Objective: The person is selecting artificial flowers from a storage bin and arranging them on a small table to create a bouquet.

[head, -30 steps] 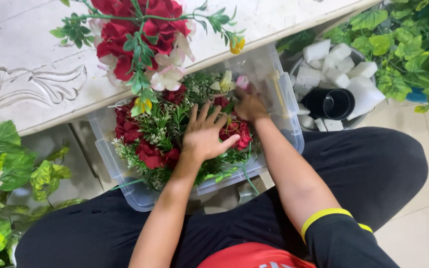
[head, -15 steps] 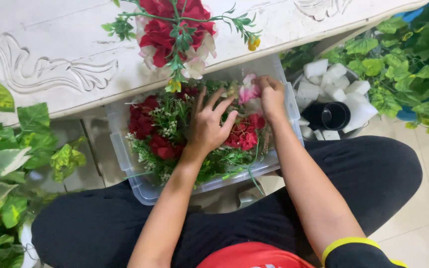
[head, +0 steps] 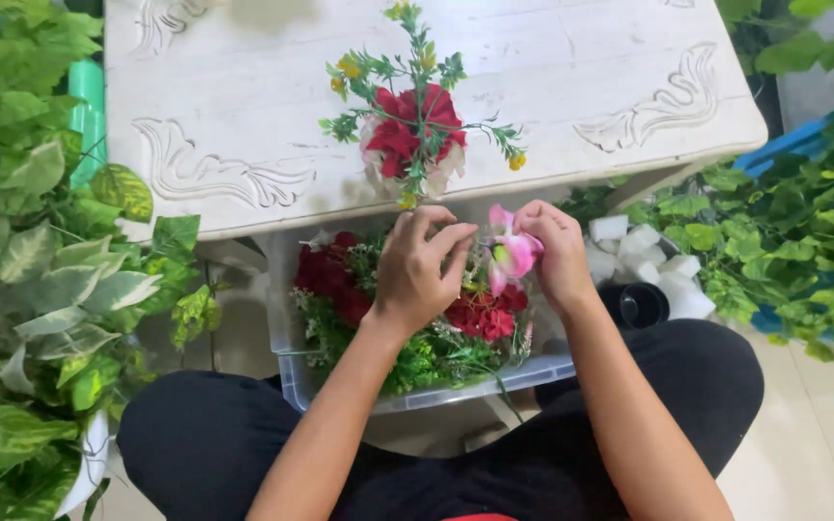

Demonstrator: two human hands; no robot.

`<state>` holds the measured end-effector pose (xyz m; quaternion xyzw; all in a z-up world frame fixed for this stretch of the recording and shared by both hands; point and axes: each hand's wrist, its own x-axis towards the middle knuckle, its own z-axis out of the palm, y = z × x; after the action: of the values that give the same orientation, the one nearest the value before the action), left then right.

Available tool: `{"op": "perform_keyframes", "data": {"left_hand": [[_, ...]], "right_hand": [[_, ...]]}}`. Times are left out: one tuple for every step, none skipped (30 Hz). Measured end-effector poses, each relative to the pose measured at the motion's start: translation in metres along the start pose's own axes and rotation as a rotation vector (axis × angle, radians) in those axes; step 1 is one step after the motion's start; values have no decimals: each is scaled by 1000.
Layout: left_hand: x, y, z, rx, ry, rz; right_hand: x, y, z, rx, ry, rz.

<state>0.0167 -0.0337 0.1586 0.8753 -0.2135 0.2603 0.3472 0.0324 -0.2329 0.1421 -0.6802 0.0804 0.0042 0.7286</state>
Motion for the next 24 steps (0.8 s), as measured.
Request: {"op": "perform_keyframes", "data": {"left_hand": [[7,6,-10,12,16,2],[11,13,-22,-69,17,1],[16,19,-33,-149,19,1],[15,20,-37,-140,27,2],[14,22,-40,-192,31,-35],[13,23,-42,-248,33,-71],[13,25,-43,-242,39,-68],[11,27,-43,-278,59,-110],[10,28,-43,-315,78,-152],[10,31,-45,-314,79,-150],[11,34,-47,-356,88,-170],[11,37,-48,-400,100,-192],[10,37,-48,-401,104,-192],[9,38,-49,-439,88,-198],[8,38,-50,-477,71,-204],[6,37,-50,-472,86,-209],[4,37,-50,-489,67,-203],[3,37,-49,-510,39,-192],[4,37,-48,-509,45,-192],[3,37,-47,-533,34,-199],[3,37,-46,-558,23,-205],[2,37,-44,-556,23,-207],[1,36,-42,-544,46,-223],[1,34,-40,-529,69,-236]], "right_hand": [[-1,-7,0,1,-14,-13],[-3,-13,1,74,-31,-19],[-5,-18,1,147,-48,-23],[-14,-38,11,149,-59,-29],[-23,-57,20,249,-75,-9],[-33,-77,28,348,-87,12],[-31,-72,28,349,-94,7],[-31,-66,28,211,-65,20],[-30,-60,28,73,-35,32],[-31,-51,28,74,-35,30],[-31,-42,28,-78,-89,-44],[-31,-34,28,-234,-143,-119],[-33,-27,23,-237,-144,-121],[-34,-22,20,-214,-176,-111],[-35,-16,18,-191,-207,-101],[-34,-13,16,-196,-222,-104],[-32,-10,14,-234,-193,-125],[-32,-7,11,-267,-154,-146],[-31,-6,12,-269,-159,-149],[-32,-5,13,-230,-110,-137],[-33,-3,14,-190,-62,-126],[-34,-1,16,-190,-64,-124],[-36,1,18,-163,-63,-183],[-36,3,20,-133,-61,-243]]}}
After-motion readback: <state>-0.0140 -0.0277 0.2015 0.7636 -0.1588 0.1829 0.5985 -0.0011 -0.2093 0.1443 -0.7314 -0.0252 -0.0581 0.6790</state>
